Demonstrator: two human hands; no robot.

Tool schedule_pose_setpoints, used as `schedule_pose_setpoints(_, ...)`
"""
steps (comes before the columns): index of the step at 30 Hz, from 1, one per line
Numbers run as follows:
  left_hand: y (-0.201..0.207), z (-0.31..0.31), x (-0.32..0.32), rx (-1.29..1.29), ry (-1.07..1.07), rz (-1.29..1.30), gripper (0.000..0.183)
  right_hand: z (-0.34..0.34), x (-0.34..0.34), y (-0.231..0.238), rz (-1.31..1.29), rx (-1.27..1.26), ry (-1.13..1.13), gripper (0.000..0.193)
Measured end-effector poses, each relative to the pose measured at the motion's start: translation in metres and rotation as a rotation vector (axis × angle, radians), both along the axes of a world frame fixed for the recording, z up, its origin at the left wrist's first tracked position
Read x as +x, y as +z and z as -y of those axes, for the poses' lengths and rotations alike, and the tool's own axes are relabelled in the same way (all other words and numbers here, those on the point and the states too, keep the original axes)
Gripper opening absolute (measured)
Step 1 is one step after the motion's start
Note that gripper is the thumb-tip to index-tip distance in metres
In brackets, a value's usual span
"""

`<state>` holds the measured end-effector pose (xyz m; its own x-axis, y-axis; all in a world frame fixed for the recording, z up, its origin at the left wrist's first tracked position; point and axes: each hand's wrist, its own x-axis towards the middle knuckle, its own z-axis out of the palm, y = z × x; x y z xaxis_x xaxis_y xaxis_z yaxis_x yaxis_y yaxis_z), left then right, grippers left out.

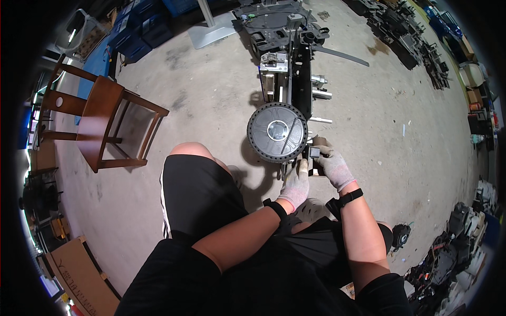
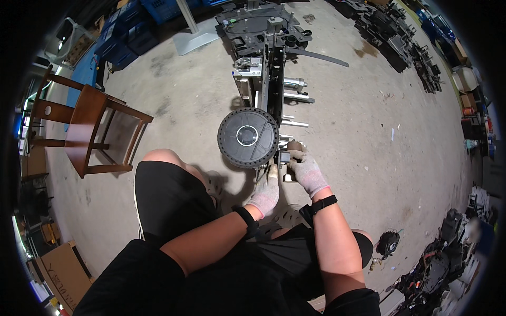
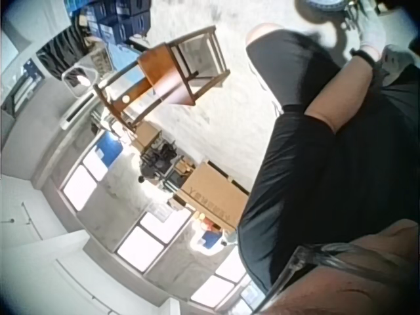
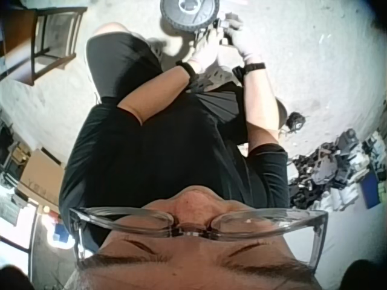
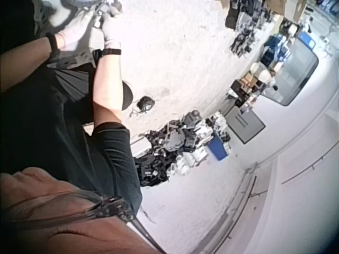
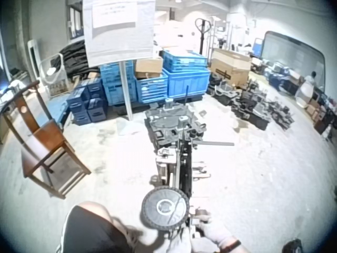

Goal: The person is assembling an electromechanical device by attaching a large gear and various components to a metal frame.

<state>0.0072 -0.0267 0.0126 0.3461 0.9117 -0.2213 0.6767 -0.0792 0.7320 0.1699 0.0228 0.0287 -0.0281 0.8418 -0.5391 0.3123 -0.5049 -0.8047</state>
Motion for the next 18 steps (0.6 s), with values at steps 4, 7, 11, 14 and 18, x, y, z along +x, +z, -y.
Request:
schedule_pose_setpoints(4, 0.003, 0.0, 0.003, -0.006, 0.06, 0.053, 0.043, 0.003, -0.004, 0.004, -0.094, -0.029, -0.073, 0.028)
schedule_pose_setpoints(7, 0.01, -0.002, 0.004, -0.05, 0.097, 0.088, 0.046, 0.003, -0.004, 0.004, 0.042, 0.057, -0.02, 0.028)
schedule_pose_setpoints(11, 0.022, -0.007, 0.002, -0.28, 0.245, 0.338, 0.056, 0.002, 0.002, -0.006, 0.024, -0.005, 0.007, 0.028)
schedule_pose_setpoints(14, 0.018, -0.01, 0.001, -0.499, 0.267, 0.307, 0.063, 0.003, 0.002, -0.019, 0.004, 0.065, 0.001, 0.028)
schedule_pose_setpoints(18, 0.003, -0.007, 0.012, -0.398, 0.34, 0.346, 0.056, 0.006, -0.001, -0.022, 0.095, 0.151, -0.03, 0.026)
